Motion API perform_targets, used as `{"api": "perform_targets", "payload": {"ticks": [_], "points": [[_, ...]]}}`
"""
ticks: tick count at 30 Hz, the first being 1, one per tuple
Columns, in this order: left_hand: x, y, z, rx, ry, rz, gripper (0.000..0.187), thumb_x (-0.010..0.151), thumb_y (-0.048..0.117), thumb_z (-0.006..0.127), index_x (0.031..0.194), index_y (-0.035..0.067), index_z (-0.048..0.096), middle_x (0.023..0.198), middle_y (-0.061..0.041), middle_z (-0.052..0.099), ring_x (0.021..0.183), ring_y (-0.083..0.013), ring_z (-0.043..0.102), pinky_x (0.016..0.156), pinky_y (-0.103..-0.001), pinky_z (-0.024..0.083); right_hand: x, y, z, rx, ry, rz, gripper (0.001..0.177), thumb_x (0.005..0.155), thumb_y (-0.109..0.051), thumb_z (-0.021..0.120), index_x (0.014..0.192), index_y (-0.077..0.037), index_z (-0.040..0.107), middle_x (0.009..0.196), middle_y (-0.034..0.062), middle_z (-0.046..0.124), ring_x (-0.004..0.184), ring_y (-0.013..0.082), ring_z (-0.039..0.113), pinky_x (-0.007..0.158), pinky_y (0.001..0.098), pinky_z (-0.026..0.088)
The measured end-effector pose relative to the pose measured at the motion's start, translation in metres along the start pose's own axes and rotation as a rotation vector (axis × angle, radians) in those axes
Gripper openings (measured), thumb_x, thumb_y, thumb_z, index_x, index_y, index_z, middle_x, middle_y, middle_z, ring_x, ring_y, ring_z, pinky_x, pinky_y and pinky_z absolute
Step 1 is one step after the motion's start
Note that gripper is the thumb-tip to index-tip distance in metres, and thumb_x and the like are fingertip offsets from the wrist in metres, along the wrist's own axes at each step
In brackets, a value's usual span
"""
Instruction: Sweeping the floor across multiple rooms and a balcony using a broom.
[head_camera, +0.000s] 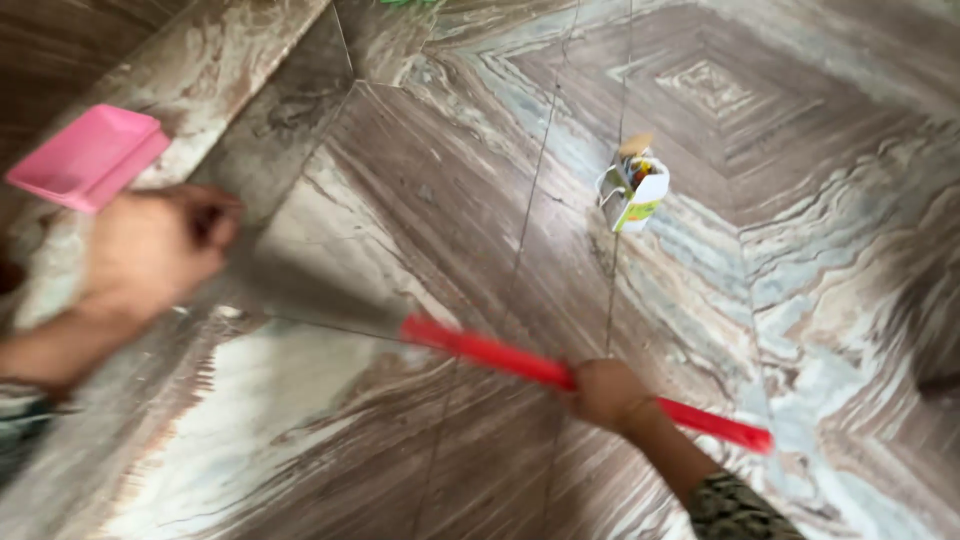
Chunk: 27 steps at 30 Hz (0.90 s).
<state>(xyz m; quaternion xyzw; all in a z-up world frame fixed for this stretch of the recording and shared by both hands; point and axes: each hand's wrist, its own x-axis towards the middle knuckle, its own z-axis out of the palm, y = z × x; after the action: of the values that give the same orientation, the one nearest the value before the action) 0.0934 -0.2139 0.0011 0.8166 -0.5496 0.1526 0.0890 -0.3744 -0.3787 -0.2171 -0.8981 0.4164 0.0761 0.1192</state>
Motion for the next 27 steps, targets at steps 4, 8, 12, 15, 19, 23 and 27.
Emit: {"api": "perform_targets", "payload": {"ticks": [4,8,12,15,19,23,27], "points": [[0.004,0.029,-0.076,0.189,-0.130,-0.060,0.024,0.095,0.036,0.065,0.112,0.027,0.079,0.081,-0.006,0.077,0.067,-0.0254,0.073,0.065,-0.040,0.060,0.021,-0.025,-0.025,-0.180,-0.185,-0.217,0.063,0.095,-0.066,0.053,0.130,-0.014,0.060,0.084,0.0199,0.073,0.081,0.0397,0.071,0.076,0.0508,0.057],[0.010,0.051,-0.103,0.391,-0.312,0.068,0.025,0.093,0.039,0.063,0.112,0.029,0.075,0.086,-0.001,0.077,0.074,-0.0224,0.074,0.069,-0.038,0.060,0.075,-0.003,-0.053,-0.276,-0.123,-0.132,0.067,0.088,-0.067,0.054,0.130,-0.015,0.063,0.095,0.0168,0.075,0.091,0.0357,0.074,0.084,0.0493,0.058],[0.025,0.081,-0.095,0.527,-0.582,0.370,0.020,0.100,0.030,0.051,0.101,0.016,0.065,0.094,-0.005,0.071,0.086,-0.0202,0.074,0.078,-0.036,0.061,0.145,-0.005,-0.110,-0.163,-0.027,0.167,0.070,0.091,-0.073,0.050,0.124,-0.015,0.072,0.121,0.0188,0.071,0.115,0.0364,0.068,0.100,0.0488,0.053],[0.061,0.075,-0.021,0.451,-0.343,0.797,0.013,0.092,0.015,0.055,0.095,0.009,0.068,0.085,-0.011,0.074,0.082,-0.0251,0.074,0.077,-0.041,0.061,0.220,0.001,-0.125,-0.070,0.121,0.305,0.077,0.091,-0.077,0.053,0.119,-0.008,0.073,0.123,0.0226,0.069,0.115,0.0387,0.067,0.096,0.0499,0.054],[0.109,0.090,0.069,0.330,-0.115,1.171,0.013,0.083,0.020,0.061,0.079,0.010,0.070,0.081,-0.007,0.071,0.079,-0.0270,0.071,0.071,-0.041,0.057,0.233,0.010,-0.099,0.066,0.174,0.408,0.079,0.089,-0.079,0.054,0.114,-0.008,0.077,0.115,0.0215,0.074,0.109,0.0384,0.072,0.093,0.0507,0.057],[0.138,0.123,0.146,0.140,0.082,1.351,0.012,0.085,0.019,0.059,0.081,0.010,0.065,0.082,-0.005,0.065,0.079,-0.0244,0.068,0.070,-0.039,0.054,0.163,0.068,0.062,0.314,0.106,0.405,0.055,0.083,-0.057,0.070,0.106,-0.008,0.077,0.099,0.0227,0.076,0.094,0.0393,0.074,0.085,0.0509,0.058],[0.177,0.162,0.154,-0.007,0.144,1.442,0.013,0.088,0.020,0.059,0.093,0.008,0.062,0.088,-0.006,0.061,0.080,-0.0253,0.066,0.066,-0.040,0.053,0.083,0.071,0.095,0.305,-0.035,0.414,0.043,0.082,-0.045,0.074,0.110,-0.012,0.073,0.094,0.0218,0.076,0.092,0.0403,0.073,0.084,0.0515,0.058]]}}
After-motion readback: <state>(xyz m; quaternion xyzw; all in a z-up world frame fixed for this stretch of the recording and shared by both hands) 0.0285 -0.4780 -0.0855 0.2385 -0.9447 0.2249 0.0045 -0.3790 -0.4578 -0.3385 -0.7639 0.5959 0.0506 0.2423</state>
